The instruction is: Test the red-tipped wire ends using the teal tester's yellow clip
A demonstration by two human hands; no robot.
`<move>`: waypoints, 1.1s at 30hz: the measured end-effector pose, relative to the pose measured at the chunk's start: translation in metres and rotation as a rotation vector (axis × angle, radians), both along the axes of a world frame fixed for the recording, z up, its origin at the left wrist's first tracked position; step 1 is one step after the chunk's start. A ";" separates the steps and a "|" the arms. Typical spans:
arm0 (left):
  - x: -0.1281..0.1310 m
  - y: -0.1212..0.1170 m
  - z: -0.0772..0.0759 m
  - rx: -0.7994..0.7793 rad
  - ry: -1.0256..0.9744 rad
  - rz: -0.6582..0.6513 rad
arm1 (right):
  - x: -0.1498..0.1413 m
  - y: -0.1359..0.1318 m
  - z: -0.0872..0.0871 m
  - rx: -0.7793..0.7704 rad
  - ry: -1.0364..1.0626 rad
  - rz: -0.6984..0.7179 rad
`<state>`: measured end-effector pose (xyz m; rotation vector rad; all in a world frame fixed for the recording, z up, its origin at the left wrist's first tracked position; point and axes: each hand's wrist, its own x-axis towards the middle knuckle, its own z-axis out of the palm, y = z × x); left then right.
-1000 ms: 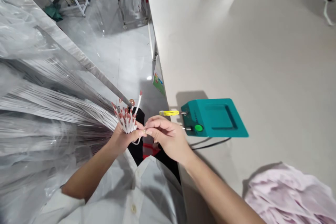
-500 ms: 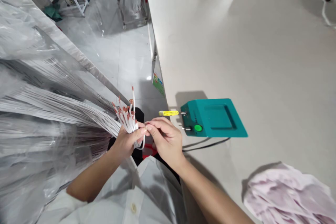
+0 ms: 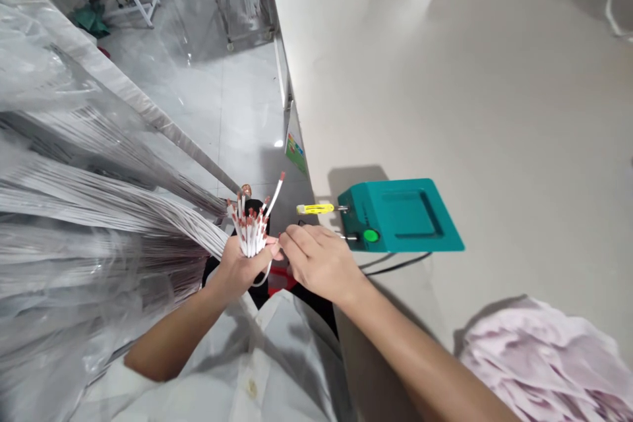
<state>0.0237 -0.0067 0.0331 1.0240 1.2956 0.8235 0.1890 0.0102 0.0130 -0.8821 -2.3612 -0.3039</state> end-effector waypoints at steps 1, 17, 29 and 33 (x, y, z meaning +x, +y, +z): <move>0.000 0.000 0.000 -0.007 0.006 0.012 | 0.002 -0.001 -0.001 -0.003 -0.027 0.019; -0.004 0.000 -0.008 0.062 0.082 -0.117 | -0.005 -0.009 0.013 -0.581 0.439 -0.023; 0.012 0.027 -0.012 -0.008 -0.065 0.030 | 0.040 0.013 0.037 -0.071 -0.418 -0.313; 0.015 0.036 -0.018 0.012 -0.064 -0.013 | 0.042 0.024 0.040 -0.137 -0.546 -0.320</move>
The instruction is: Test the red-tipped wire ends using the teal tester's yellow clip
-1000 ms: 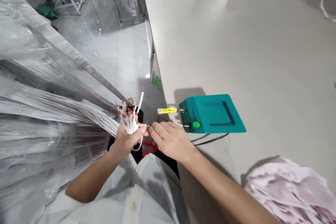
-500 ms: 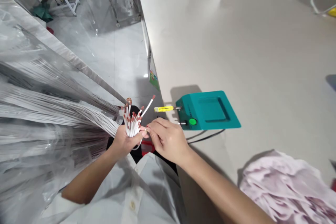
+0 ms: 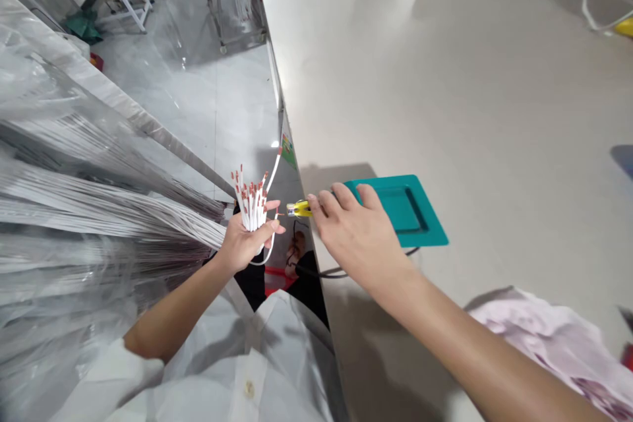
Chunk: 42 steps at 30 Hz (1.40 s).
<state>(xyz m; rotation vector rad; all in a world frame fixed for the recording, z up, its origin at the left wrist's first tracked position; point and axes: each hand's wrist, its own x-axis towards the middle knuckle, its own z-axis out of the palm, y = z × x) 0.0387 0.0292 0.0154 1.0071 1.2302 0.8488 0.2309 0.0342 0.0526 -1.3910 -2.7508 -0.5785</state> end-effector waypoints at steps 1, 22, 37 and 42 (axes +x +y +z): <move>0.001 0.002 -0.001 0.001 0.000 -0.003 | 0.000 0.003 0.001 -0.026 0.003 -0.004; 0.019 0.012 -0.006 -0.032 0.081 0.058 | 0.008 0.023 -0.005 -0.174 0.151 0.005; 0.016 0.011 -0.009 -0.012 0.148 0.070 | 0.008 0.022 -0.009 -0.182 0.072 0.028; 0.010 0.007 -0.011 -0.003 0.113 0.068 | 0.012 0.021 -0.012 -0.131 0.165 0.044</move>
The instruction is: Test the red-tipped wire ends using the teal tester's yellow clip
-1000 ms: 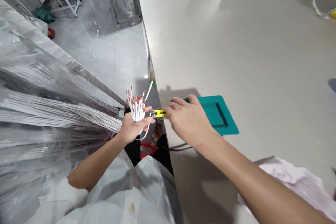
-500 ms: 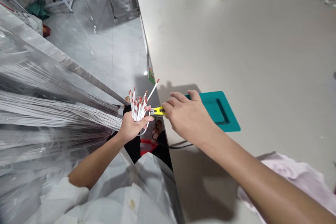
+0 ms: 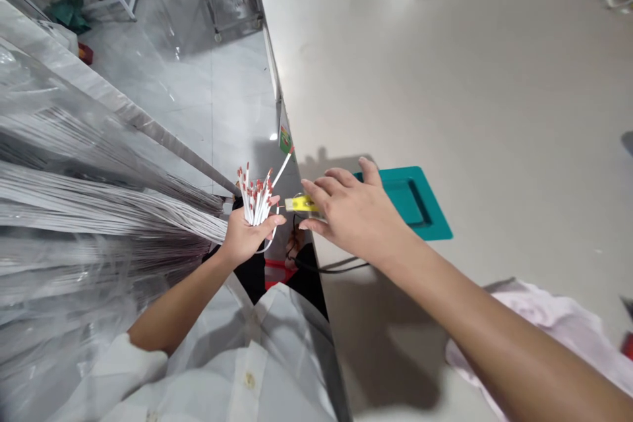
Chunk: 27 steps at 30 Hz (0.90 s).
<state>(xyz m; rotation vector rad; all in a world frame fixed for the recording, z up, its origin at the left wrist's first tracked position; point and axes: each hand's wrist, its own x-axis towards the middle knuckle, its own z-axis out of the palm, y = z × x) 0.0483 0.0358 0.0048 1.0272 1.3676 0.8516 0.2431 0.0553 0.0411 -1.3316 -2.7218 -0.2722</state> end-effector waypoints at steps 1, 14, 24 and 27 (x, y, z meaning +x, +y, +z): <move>-0.001 -0.001 0.000 -0.004 -0.007 0.004 | 0.000 -0.001 0.001 0.006 0.029 0.001; -0.019 -0.017 0.038 -0.075 -0.104 -0.038 | -0.033 -0.040 0.010 0.001 0.514 -0.002; -0.029 -0.034 0.022 0.038 -0.185 -0.232 | -0.067 -0.054 -0.021 -0.875 1.547 -0.219; -0.029 -0.037 0.023 0.072 -0.145 -0.258 | -0.072 -0.058 -0.029 -0.997 1.714 -0.300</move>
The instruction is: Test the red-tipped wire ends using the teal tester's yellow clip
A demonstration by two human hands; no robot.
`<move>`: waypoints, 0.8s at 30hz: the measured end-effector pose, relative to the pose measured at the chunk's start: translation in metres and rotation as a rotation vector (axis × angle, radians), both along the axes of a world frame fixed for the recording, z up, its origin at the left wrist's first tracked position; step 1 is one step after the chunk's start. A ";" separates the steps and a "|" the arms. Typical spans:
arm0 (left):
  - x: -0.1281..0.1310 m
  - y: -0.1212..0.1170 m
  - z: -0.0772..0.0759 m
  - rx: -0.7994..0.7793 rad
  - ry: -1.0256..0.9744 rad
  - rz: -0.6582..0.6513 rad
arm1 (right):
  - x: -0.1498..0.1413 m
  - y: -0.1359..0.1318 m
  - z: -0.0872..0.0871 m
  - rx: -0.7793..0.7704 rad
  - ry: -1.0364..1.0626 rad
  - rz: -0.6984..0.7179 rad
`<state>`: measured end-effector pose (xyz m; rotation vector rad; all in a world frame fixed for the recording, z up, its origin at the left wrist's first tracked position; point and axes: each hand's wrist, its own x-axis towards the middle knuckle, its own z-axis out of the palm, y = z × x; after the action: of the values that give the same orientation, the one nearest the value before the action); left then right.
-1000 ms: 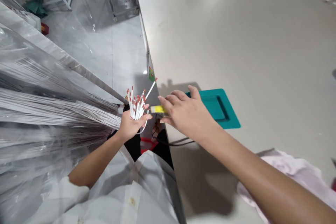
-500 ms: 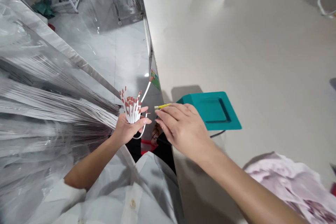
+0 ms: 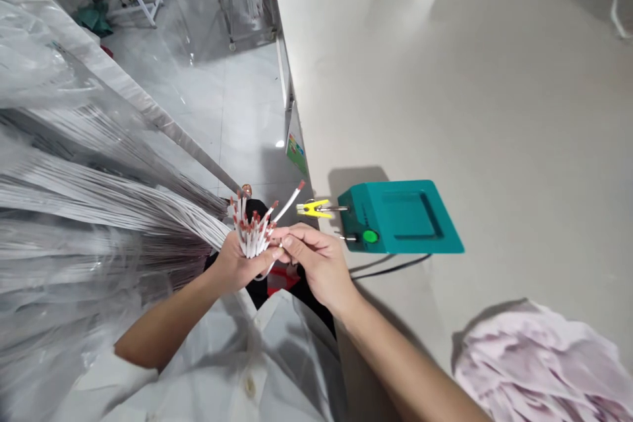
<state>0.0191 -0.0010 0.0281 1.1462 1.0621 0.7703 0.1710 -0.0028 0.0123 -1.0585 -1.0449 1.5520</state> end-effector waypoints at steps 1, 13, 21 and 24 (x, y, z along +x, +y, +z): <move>0.000 0.000 0.000 0.006 0.004 -0.004 | -0.001 -0.001 -0.001 -0.026 0.015 -0.007; 0.002 0.008 -0.001 -0.091 0.113 0.199 | 0.005 -0.003 0.013 0.504 -0.670 -0.205; 0.008 0.008 -0.001 -0.033 0.094 0.125 | -0.008 0.001 0.014 0.378 -0.592 -0.209; 0.008 0.009 -0.006 -0.047 0.070 0.109 | -0.008 -0.001 0.012 0.345 -0.609 -0.251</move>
<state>0.0266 0.0085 0.0220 1.0884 1.2028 0.7910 0.1627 -0.0035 0.0240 -1.3856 -1.4571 0.8147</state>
